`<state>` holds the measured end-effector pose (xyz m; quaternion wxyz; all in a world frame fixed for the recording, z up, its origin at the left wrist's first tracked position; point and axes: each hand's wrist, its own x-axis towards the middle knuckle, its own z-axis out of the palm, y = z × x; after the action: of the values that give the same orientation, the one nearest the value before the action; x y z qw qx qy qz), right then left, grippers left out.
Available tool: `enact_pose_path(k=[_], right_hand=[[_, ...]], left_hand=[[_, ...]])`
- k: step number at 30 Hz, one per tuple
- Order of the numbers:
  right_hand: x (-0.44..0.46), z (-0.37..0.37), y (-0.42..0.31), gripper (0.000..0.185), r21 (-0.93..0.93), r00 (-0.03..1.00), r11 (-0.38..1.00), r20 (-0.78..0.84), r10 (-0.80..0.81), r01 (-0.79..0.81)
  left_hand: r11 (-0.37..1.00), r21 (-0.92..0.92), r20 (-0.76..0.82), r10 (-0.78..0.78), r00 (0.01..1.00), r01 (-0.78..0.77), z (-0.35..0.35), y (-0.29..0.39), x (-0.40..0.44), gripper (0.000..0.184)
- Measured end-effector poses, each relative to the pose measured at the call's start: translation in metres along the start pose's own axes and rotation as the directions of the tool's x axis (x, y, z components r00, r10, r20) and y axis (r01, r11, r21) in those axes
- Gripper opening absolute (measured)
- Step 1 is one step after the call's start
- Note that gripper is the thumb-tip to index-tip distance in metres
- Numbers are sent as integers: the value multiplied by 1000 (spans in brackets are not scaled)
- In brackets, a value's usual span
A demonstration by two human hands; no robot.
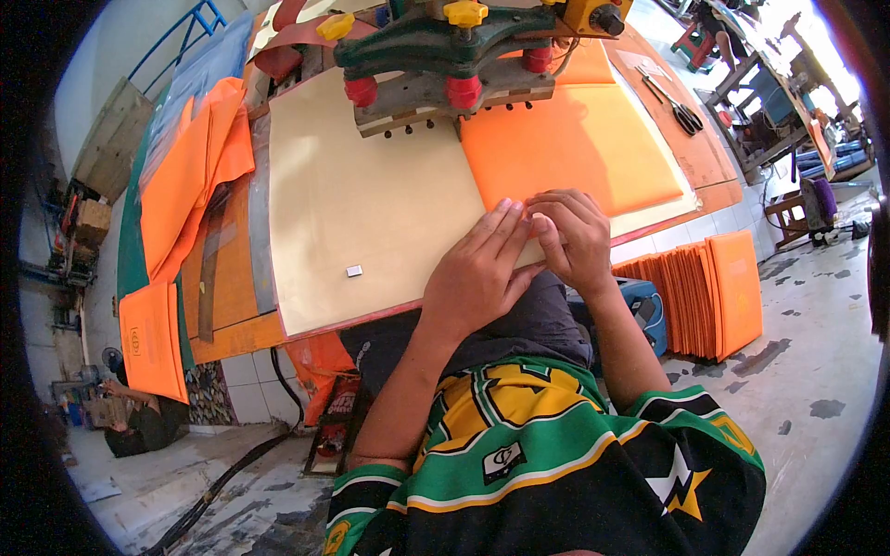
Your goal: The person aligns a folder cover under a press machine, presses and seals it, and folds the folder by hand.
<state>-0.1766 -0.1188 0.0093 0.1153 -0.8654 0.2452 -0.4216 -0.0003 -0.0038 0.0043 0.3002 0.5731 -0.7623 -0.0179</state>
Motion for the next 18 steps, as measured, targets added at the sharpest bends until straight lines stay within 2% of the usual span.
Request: enact_pose_path(k=[8,11,13,18], right_hand=[[1,-1,-2,25,0,1000,1000,-6,-4,4],[2,-1,-3,23,8,1000,1000,-7,8,-8],[1,0,-1,22,14,1000,1000,-10,5,-5],[1,-1,-1,22,26,1000,1000,-14,-4,5]], left_hand=[[1000,-23,11,-5,1000,5,-1,0,2,70],[1000,-13,-12,-25,1000,25,-8,3,5,75],[996,64,0,-55,998,55,-3,2,4,82],[994,73,29,-82,996,80,-1,1,4,87]])
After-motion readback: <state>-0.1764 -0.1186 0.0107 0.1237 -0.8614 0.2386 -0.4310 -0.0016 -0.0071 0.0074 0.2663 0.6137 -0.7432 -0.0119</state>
